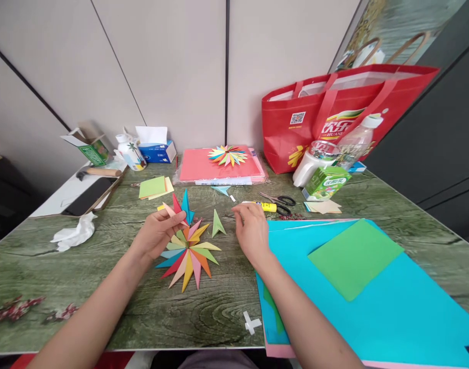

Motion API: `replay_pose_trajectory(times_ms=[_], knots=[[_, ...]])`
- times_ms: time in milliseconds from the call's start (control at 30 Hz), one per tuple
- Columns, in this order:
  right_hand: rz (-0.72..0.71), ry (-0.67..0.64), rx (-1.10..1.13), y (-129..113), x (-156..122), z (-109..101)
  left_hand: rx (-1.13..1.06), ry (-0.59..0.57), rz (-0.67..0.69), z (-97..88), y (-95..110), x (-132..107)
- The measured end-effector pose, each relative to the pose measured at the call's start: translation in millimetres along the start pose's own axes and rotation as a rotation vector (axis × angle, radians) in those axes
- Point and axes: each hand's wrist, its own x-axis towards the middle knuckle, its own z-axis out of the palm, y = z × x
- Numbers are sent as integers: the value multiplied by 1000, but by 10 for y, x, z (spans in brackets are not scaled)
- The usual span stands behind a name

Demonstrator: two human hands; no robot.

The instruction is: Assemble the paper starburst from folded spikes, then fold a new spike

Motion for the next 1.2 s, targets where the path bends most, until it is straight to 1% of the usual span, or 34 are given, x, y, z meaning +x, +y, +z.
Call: replay_pose_trajectory(times_ms=[67, 133, 200, 267, 333, 367, 433, 500, 567, 667, 800, 900, 1033, 1200], knots=[[-4, 44, -254, 67, 12, -19, -12, 7, -3, 5, 12, 2], [78, 33, -446, 153, 28, -36, -22, 15, -5, 12, 20, 1], [171, -24, -543, 244, 51, -45, -24, 20, -12, 18, 23, -3], [226, -69, -559, 313, 82, -50, -16, 19, -20, 17, 19, -4], [214, -52, -464, 330, 115, -55, 2, 19, -26, 9, 12, 0], [175, -25, -365, 311, 126, -58, 11, 22, -28, 2, 7, 4], [64, 17, -93, 218, 128, -65, 26, 29, -31, -13, -3, 15], [-35, -8, 170, 70, 95, -74, 34, 26, -29, -27, -11, 27], [-98, -67, 310, -85, 38, -83, 41, 10, -26, -36, -18, 36], [-190, -147, 359, -242, -39, -89, 54, -10, -28, -32, -22, 40], [-264, -179, 341, -280, -70, -82, 71, -17, -27, -13, -20, 34], [-302, -173, 322, -264, -73, -75, 104, -24, -21, -8, -12, 23], [-326, -142, 303, -248, -85, -65, 181, -67, -14, -14, 0, 4], [-340, -74, 326, -222, -78, -53, 161, -83, -23, -12, -5, -5]])
